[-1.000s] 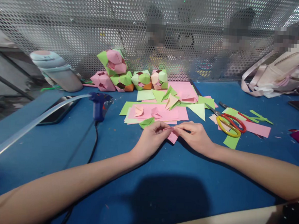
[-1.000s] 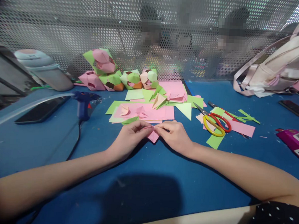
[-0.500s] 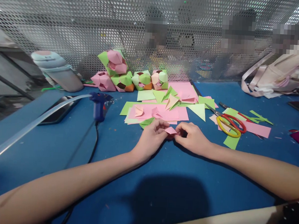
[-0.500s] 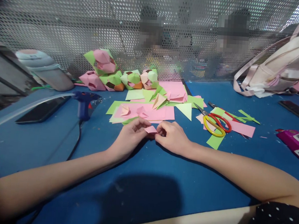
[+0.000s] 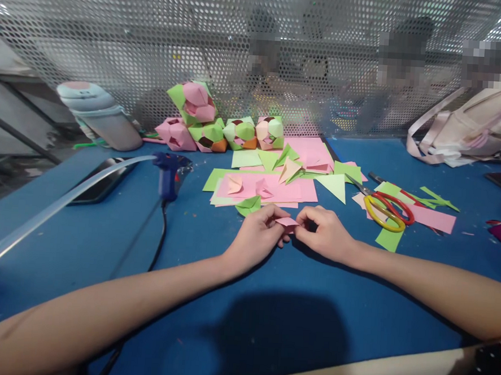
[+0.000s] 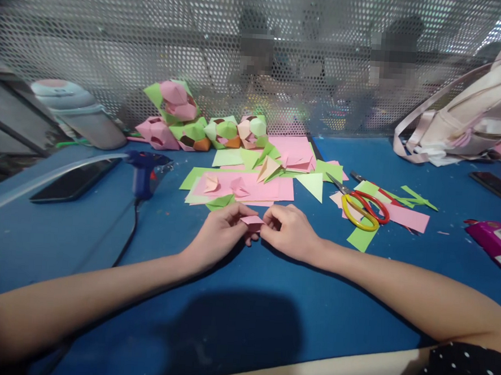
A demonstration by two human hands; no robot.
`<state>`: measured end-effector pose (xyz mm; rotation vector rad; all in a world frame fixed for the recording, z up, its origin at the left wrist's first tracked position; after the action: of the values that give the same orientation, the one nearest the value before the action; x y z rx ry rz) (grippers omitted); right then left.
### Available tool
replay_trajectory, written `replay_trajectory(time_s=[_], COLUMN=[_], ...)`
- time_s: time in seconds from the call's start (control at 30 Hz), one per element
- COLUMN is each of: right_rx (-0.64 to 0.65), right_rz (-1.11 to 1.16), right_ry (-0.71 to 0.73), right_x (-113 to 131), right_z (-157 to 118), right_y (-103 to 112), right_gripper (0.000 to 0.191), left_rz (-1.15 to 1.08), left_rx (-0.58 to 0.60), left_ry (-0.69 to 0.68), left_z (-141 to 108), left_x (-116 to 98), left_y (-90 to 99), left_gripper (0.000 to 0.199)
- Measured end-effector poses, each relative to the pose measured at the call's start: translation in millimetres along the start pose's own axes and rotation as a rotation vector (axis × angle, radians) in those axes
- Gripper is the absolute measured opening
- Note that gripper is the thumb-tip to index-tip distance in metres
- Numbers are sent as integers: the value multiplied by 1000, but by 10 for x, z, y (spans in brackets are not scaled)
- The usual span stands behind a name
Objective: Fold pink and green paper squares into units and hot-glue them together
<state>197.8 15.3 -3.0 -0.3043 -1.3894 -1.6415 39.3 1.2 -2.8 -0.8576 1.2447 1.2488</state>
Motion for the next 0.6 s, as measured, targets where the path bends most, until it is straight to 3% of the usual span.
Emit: replay_trajectory(time_s=[0.1,0.2,0.27,0.37,0.47,0.6], right_rx=[65,121,76,29,41,89], right_rz=[63,288,371,264,64,-203], right_ry=[46,-43,-114,-95,104,500], right_x=[29,-9,-63,-98,-15,192], right_z=[-9,39,107,255,452,760], right_y=[49,131,188,218,151,-103], right_gripper=[12,26,29,22,10,16], left_rz=[5,36,97,217,245,251], left_rx=[10,47,131,258,282,297], left_ry=[-2,-65,-176,-357,-395,-367], left_z=[-34,-98,-147,-202,-209,-194], left_x=[-13,-51,-93,-138,-135,-121], left_y=[-2,-14,-39,-76,-82,-77], left_gripper=[11,12,12,13,15,15])
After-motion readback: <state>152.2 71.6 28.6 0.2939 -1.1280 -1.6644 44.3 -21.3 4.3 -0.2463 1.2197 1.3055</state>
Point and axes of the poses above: each hand's wrist, its own z-axis towards the middle knuckle, its own y-axis out of the back of the hand, x = y × z, the point moved 2 cm from there along z, towards the middle knuckle, and after that the axes turned 8 degrees about -y, right-handed, at the moved point
